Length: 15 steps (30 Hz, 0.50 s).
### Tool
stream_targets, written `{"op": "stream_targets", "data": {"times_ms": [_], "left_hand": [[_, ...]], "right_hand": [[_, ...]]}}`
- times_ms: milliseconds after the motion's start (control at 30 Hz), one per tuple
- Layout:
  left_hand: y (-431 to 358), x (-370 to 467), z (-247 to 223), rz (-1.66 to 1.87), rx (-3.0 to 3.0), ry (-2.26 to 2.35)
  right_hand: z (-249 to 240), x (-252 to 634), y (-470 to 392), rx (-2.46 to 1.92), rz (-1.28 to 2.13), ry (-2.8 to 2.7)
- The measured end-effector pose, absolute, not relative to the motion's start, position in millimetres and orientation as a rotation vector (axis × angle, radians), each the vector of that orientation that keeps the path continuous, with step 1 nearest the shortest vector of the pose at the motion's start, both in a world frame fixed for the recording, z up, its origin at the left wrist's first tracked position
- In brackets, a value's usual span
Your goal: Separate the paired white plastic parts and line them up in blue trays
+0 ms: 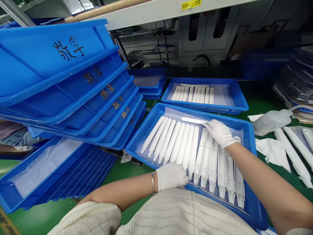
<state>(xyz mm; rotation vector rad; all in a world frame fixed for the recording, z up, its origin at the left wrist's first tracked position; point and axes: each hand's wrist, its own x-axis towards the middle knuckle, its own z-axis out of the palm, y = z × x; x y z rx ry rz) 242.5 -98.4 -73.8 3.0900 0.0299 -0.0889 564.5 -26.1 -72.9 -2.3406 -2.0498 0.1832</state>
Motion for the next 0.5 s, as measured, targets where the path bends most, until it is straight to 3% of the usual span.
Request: {"op": "stream_targets", "data": {"times_ms": [267, 500], "left_hand": [[-107.9, 274.8, -71.5, -0.178, 3.014, -0.003], [-108.0, 274.5, -75.6, -0.162, 3.04, 0.018]], "right_hand": [[-75.2, 521.6, 8.0, -2.412, 0.401, -2.146], [-85.5, 511.6, 18.5, -2.562, 0.376, -2.106]]}}
